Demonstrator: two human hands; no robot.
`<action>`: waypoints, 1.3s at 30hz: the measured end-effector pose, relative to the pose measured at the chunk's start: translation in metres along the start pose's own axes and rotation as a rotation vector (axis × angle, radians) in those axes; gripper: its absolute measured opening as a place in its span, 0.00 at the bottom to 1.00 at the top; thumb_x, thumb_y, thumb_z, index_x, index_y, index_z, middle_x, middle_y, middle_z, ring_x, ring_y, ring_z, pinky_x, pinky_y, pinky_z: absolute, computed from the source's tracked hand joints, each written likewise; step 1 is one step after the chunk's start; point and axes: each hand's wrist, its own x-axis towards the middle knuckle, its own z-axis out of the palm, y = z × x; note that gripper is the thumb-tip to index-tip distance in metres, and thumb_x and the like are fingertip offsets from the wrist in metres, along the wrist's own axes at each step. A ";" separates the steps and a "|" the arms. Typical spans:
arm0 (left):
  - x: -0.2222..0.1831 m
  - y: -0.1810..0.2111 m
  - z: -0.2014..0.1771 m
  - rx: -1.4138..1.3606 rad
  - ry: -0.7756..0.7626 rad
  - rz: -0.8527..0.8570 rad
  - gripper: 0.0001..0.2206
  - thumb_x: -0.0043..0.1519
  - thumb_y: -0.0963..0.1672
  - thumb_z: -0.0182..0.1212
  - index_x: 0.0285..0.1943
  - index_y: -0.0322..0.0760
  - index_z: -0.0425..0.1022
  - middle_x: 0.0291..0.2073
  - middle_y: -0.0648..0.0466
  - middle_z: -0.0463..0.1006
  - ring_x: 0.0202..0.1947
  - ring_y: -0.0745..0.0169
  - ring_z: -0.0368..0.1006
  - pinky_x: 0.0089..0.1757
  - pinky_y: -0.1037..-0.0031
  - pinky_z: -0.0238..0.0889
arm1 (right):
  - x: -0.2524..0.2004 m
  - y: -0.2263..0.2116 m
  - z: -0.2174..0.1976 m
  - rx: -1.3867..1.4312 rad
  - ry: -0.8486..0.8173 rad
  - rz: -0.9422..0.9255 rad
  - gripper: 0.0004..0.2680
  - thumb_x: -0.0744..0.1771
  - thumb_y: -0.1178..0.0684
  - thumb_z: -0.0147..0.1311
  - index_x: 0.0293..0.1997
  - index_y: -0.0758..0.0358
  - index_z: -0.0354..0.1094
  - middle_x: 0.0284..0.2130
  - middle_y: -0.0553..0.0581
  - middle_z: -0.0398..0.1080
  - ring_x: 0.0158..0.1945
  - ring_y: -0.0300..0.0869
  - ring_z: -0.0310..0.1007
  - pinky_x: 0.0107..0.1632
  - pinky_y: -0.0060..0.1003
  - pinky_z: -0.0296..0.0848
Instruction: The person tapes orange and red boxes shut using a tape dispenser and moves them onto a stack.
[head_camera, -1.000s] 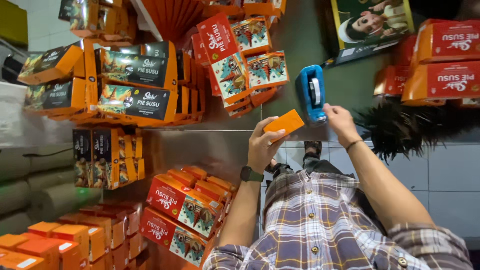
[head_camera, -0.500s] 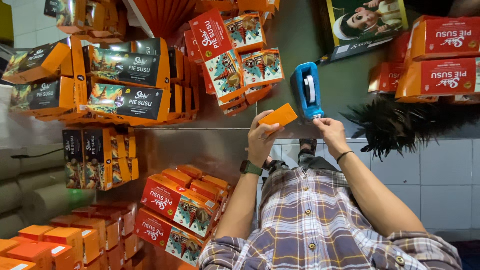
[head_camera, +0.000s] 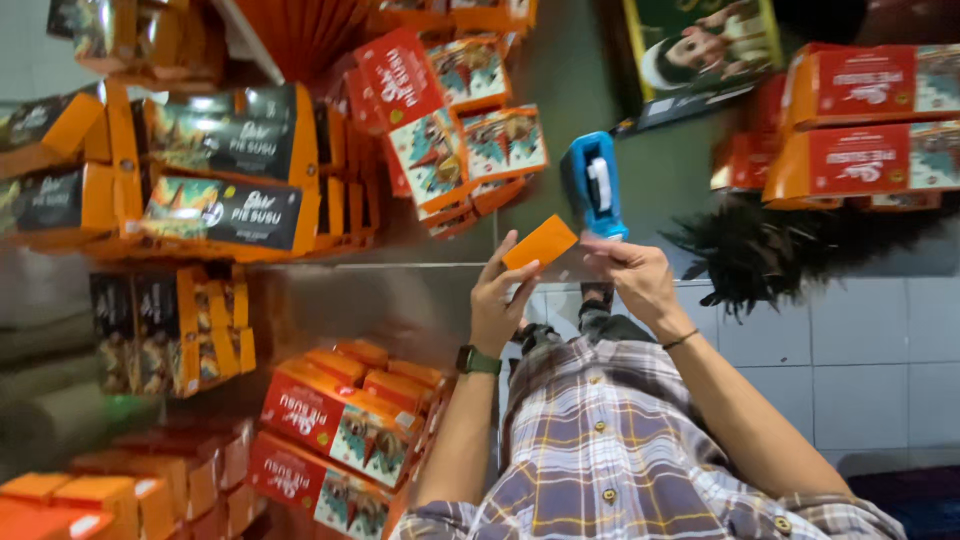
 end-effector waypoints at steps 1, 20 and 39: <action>-0.004 -0.008 0.003 0.013 0.009 -0.015 0.14 0.62 0.36 0.65 0.55 0.44 0.83 0.70 0.44 0.66 0.65 0.46 0.68 0.57 0.62 0.70 | -0.005 -0.018 0.004 0.001 -0.021 0.008 0.09 0.64 0.55 0.65 0.47 0.51 0.81 0.40 0.57 0.81 0.49 0.36 0.74 0.51 0.39 0.75; 0.001 -0.007 -0.001 -0.256 0.049 -0.177 0.04 0.56 0.39 0.75 0.37 0.40 0.85 0.63 0.46 0.76 0.59 0.46 0.75 0.55 0.66 0.70 | 0.021 0.020 0.066 0.162 -0.207 -0.042 0.34 0.65 0.51 0.66 0.77 0.58 0.43 0.48 0.69 0.65 0.44 0.54 0.77 0.39 0.43 0.81; -0.167 0.084 -0.162 0.271 0.651 -0.033 0.11 0.67 0.50 0.52 0.49 0.52 0.80 0.53 0.43 0.73 0.53 0.42 0.70 0.55 0.58 0.62 | 0.010 0.001 0.164 0.700 -0.655 0.699 0.12 0.68 0.51 0.56 0.52 0.67 0.73 0.49 0.68 0.76 0.49 0.58 0.79 0.48 0.61 0.78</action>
